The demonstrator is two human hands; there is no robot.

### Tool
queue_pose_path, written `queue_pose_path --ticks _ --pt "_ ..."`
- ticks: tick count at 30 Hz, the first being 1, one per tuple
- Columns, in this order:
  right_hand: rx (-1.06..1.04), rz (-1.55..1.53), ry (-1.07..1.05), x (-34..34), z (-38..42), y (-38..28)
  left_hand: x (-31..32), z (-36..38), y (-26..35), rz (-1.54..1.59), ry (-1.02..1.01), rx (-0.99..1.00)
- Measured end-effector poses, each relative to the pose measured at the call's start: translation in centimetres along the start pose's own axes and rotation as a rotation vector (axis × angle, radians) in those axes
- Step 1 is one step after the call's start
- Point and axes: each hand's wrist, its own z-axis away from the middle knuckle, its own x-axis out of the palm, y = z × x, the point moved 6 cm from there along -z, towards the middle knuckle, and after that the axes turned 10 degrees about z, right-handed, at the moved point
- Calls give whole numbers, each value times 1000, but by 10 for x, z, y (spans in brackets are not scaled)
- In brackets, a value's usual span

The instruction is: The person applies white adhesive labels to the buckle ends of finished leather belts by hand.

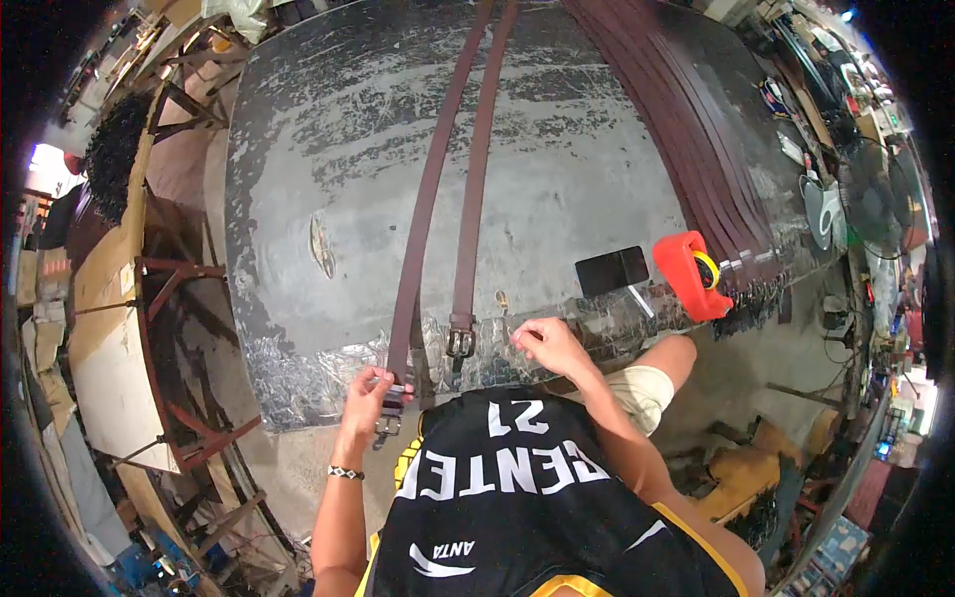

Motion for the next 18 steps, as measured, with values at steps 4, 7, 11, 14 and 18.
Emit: queue_pose_path --ticks 4,7,11,14,18 --pt "-64 64 14 7 -3 5 9 -13 -23 56 -21 -32" --pt "-53 114 -21 13 1 2 14 -36 -25 50 -20 -17" --pt "-135 117 -13 24 6 9 23 -72 -3 26 -80 65" --pt "-107 171 -42 25 13 8 38 -91 21 -68 -85 98" --pt "-15 157 -41 18 22 7 46 -131 31 -220 -51 174"
